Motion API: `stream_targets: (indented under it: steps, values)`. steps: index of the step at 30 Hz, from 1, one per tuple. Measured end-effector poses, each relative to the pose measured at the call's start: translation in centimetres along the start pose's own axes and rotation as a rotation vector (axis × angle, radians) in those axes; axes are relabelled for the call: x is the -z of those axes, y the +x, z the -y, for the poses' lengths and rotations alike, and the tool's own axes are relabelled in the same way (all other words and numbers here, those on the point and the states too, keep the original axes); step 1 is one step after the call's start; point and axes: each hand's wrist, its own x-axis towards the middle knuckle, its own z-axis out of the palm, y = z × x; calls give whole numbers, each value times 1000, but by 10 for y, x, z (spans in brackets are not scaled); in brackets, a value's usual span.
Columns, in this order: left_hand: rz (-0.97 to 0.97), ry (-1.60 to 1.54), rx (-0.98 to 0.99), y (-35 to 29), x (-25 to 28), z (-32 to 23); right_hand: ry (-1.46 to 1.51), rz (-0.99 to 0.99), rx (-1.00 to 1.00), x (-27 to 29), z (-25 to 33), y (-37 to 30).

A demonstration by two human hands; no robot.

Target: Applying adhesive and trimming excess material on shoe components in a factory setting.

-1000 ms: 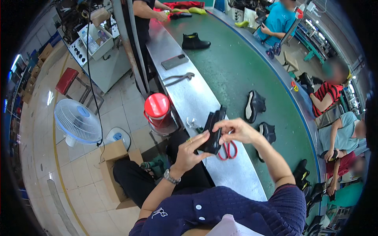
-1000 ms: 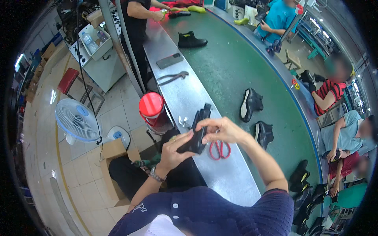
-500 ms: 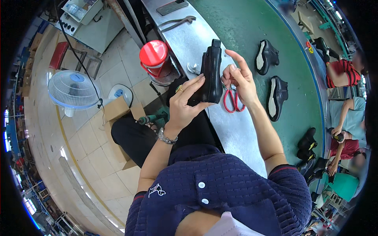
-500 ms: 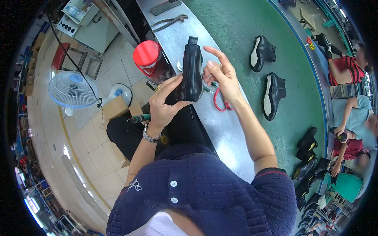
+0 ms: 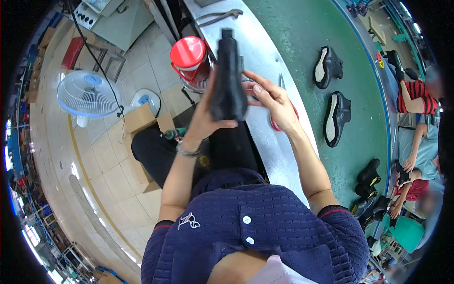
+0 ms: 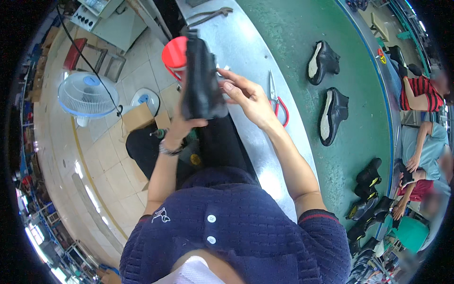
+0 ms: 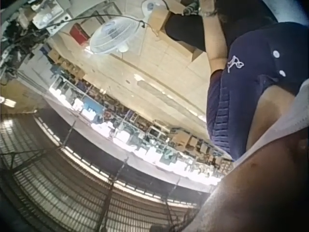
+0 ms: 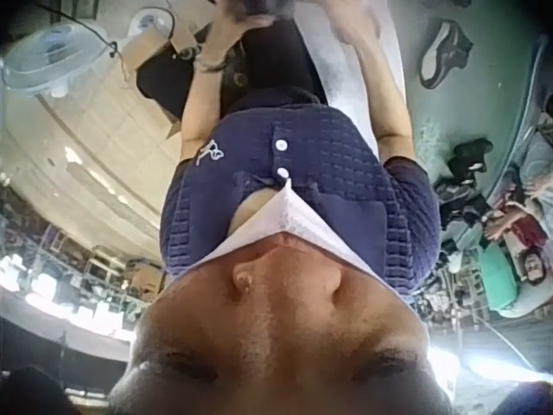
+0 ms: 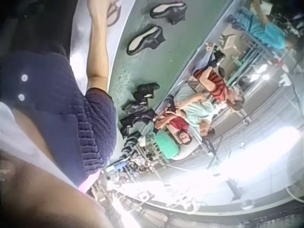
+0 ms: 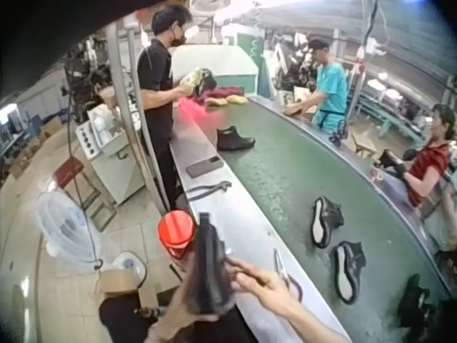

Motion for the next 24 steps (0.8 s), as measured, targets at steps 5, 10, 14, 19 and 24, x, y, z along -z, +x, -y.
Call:
stream_targets:
  steps: [5, 10, 14, 19, 24]
  values:
    - [-569, -376, 171, -144, 83, -9, -182, -146, 56, 7, -53, 26]
    - [-696, -395, 418, -190, 96, -73, -1256, -348, 225, 48, -137, 29]
    - [-812, -357, 595, -217, 101, -75, -1408, -262, 263, 38, -140, 30]
    - [-714, -385, 778, -198, 97, -56, -465, -216, -294, 13, -99, 29]
    - [-690, -395, 757, -169, 87, -35, -181, -16, 12, -47, -58, -12]
